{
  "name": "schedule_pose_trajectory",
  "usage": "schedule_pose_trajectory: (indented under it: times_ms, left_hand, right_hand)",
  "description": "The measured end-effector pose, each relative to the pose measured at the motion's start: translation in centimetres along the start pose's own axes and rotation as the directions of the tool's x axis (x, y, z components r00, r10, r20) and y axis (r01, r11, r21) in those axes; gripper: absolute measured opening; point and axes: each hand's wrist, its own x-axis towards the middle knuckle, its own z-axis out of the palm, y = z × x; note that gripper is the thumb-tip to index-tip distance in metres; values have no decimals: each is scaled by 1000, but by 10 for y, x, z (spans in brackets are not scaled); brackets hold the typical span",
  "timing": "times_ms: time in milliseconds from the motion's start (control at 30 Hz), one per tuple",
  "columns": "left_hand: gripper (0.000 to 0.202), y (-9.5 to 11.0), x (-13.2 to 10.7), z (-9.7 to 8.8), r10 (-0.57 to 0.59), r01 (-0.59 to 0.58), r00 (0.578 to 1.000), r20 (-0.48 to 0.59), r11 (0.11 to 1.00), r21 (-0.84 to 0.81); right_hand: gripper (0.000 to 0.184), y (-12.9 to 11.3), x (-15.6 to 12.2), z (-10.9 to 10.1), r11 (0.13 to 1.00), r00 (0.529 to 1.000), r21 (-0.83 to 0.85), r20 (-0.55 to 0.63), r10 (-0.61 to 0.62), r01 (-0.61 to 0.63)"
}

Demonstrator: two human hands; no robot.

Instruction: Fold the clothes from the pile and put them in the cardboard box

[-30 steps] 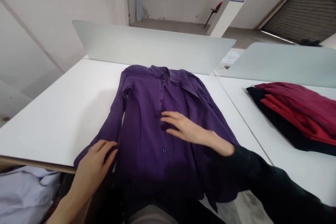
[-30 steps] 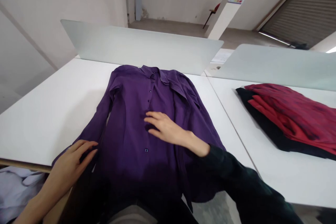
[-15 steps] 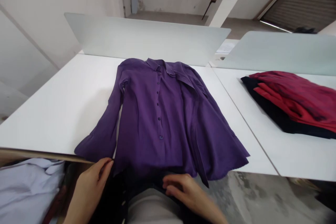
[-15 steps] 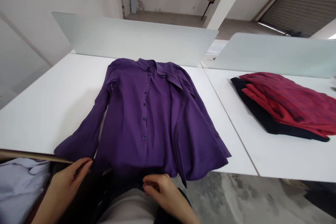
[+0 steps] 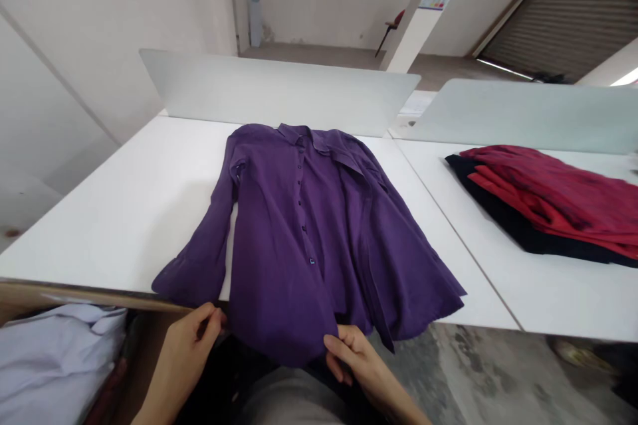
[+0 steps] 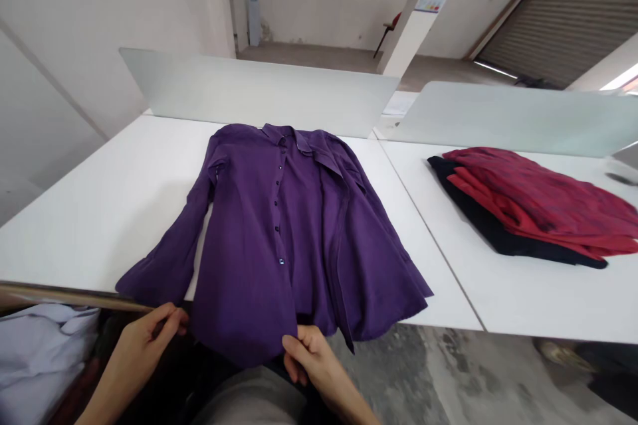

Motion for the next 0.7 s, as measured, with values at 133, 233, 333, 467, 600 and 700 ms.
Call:
schedule_pose_trajectory:
  times_ms: [133, 233, 333, 467, 600, 700]
  left_hand:
    - [33, -1, 6, -9, -72, 77, 996, 47, 988, -130]
    - [32, 13, 22, -18, -28, 31, 999, 30, 995, -94]
    - [31, 31, 35, -18, 4, -10, 999, 42, 990, 143]
    - [28, 38, 37, -1, -31, 25, 999, 7, 902, 430]
    - [29, 20, 35, 11, 78, -61, 997, -27, 919, 390]
    - [26, 3, 38, 9, 148, -126, 986, -78, 965, 230]
  right_hand:
    - [34, -11, -26, -32, 919, 993, -389, 63, 98, -66]
    - [33, -49, -36, -66, 858, 991, -513, 124, 44, 27]
    - [35, -99, -13, -108, 860, 990, -493, 119, -81, 129]
    - [32, -162, 79, -161, 886, 989, -441, 91, -117, 145]
    - [16, -207, 195, -182, 869, 978, -495, -183, -103, -1]
    - [15, -225, 265, -181, 860, 935, -506, -329, -129, -60]
